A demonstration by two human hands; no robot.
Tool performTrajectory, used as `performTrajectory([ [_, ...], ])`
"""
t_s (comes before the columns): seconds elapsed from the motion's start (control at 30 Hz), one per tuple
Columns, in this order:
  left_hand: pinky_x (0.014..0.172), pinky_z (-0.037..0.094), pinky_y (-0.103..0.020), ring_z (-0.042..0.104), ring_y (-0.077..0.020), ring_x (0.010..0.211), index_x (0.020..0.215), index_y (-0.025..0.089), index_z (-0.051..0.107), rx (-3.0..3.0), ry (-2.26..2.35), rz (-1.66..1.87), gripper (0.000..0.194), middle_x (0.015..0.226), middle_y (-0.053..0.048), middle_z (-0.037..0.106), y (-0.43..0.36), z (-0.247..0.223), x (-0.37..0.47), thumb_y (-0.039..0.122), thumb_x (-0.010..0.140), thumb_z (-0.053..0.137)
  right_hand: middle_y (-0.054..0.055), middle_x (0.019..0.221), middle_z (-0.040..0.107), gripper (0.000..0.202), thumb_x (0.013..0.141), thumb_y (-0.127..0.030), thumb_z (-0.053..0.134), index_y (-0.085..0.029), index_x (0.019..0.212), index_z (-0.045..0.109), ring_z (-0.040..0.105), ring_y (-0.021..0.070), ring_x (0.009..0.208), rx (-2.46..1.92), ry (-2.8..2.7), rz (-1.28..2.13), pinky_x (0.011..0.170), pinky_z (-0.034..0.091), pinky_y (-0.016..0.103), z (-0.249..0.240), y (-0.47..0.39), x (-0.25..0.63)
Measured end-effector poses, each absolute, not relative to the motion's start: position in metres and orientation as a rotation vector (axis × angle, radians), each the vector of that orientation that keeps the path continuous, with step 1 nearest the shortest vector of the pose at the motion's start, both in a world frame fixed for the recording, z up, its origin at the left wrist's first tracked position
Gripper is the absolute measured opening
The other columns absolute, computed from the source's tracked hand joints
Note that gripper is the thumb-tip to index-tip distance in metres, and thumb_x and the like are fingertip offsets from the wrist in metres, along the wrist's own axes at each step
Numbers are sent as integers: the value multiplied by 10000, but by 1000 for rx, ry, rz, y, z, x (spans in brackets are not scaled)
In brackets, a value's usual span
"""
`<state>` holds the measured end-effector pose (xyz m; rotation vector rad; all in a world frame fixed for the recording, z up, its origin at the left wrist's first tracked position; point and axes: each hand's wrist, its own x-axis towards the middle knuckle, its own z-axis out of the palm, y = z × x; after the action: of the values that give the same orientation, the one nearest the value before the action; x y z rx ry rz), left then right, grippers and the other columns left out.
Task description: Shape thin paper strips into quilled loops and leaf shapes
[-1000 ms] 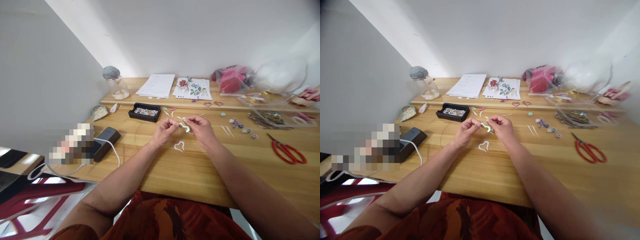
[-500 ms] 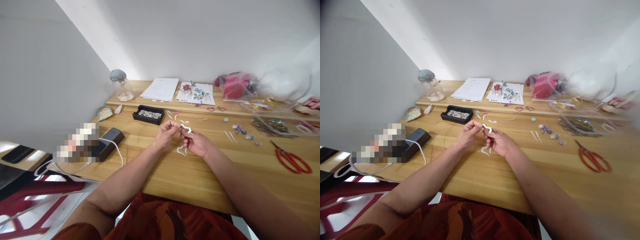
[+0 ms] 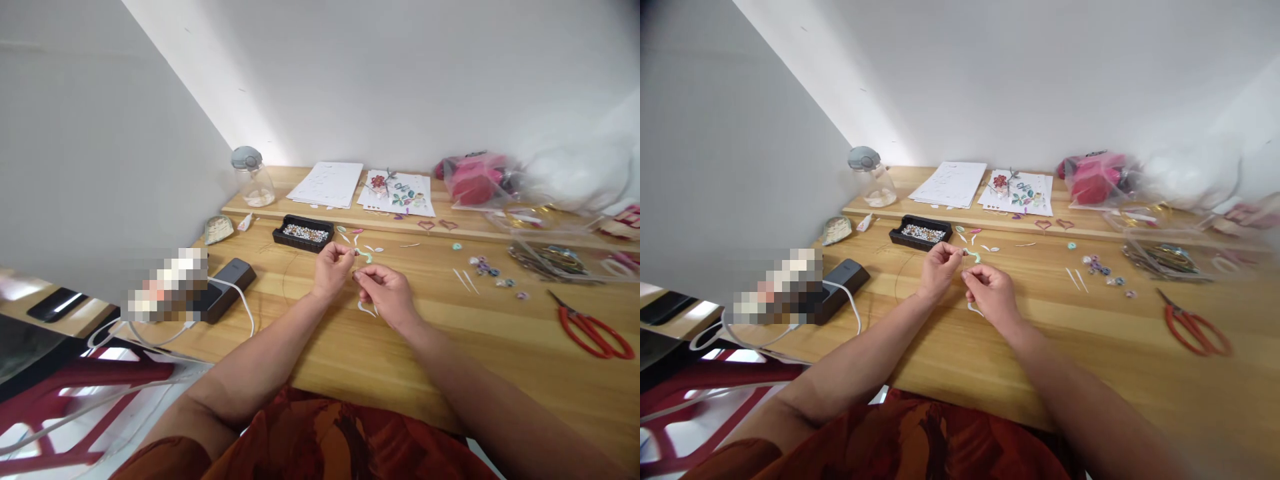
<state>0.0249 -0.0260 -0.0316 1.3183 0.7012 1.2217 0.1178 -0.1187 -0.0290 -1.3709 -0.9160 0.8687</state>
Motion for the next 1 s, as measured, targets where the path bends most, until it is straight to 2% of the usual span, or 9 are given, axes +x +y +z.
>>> performTrajectory([
  [0.17, 777, 454, -290, 604, -133, 748, 730, 165, 607, 1516, 645, 1184, 122, 765, -27, 662, -28, -30, 24, 247, 775, 685, -6, 655, 603, 135, 793, -317, 678, -186, 757, 679, 492, 101, 567, -1387, -1098, 431, 535, 393, 241, -10, -122, 130],
  [0.33, 755, 454, -284, 591, -125, 722, 728, 166, 592, 1442, 508, 1049, 202, 760, -24, 661, -31, -29, 25, 319, 769, 715, -9, 629, 600, 149, 765, -337, 707, -189, 756, 690, 489, 107, 561, -1357, -1021, 378, 537, 393, 245, -5, -114, 155],
  [0.5, 704, 441, -272, 568, -114, 683, 729, 165, 601, 1370, 449, 962, 281, 759, -25, 675, -34, -27, 24, 401, 744, 752, -13, 647, 613, 181, 692, -357, 771, -196, 729, 696, 486, 98, 568, -1275, -912, 490, 544, 400, 243, -10, -106, 164],
  [0.7, 705, 434, -275, 552, -108, 676, 729, 168, 614, 1292, 439, 920, 294, 743, -10, 661, -34, -28, 24, 421, 736, 764, -36, 592, 560, 276, 584, -389, 828, -191, 711, 684, 402, 72, 496, -1259, -686, 802, 422, 280, 215, -16, -104, 158],
  [0.77, 742, 443, -287, 570, -114, 711, 713, 171, 614, 1264, 425, 929, 285, 760, -9, 658, -33, -30, 24, 408, 736, 769, -34, 618, 572, 298, 548, -375, 845, -189, 711, 679, 395, 64, 488, -1244, -626, 894, 402, 264, 207, -18, -105, 156],
  [0.9, 939, 432, -357, 618, -182, 1005, 711, 178, 609, 1223, 348, 924, 243, 970, -48, 696, -32, -30, 24, 369, 770, 748, -53, 605, 557, 315, 501, -321, 854, -188, 710, 660, 372, 43, 451, -1187, -548, 1085, 402, 291, 197, -20, -107, 152],
  [0.93, 944, 433, -370, 623, -189, 1009, 721, 181, 609, 1218, 340, 914, 235, 968, -51, 700, -32, -30, 24, 367, 778, 741, -60, 589, 545, 320, 499, -315, 854, -187, 717, 658, 372, 41, 445, -1170, -538, 1140, 404, 297, 195, -20, -107, 151],
  [1.0, 883, 463, -373, 640, -178, 887, 737, 189, 609, 1214, 351, 899, 229, 866, -40, 696, -33, -30, 24, 375, 782, 735, -67, 564, 523, 324, 505, -318, 856, -183, 705, 640, 385, 44, 440, -1141, -531, 1227, 410, 311, 195, -21, -108, 147],
])
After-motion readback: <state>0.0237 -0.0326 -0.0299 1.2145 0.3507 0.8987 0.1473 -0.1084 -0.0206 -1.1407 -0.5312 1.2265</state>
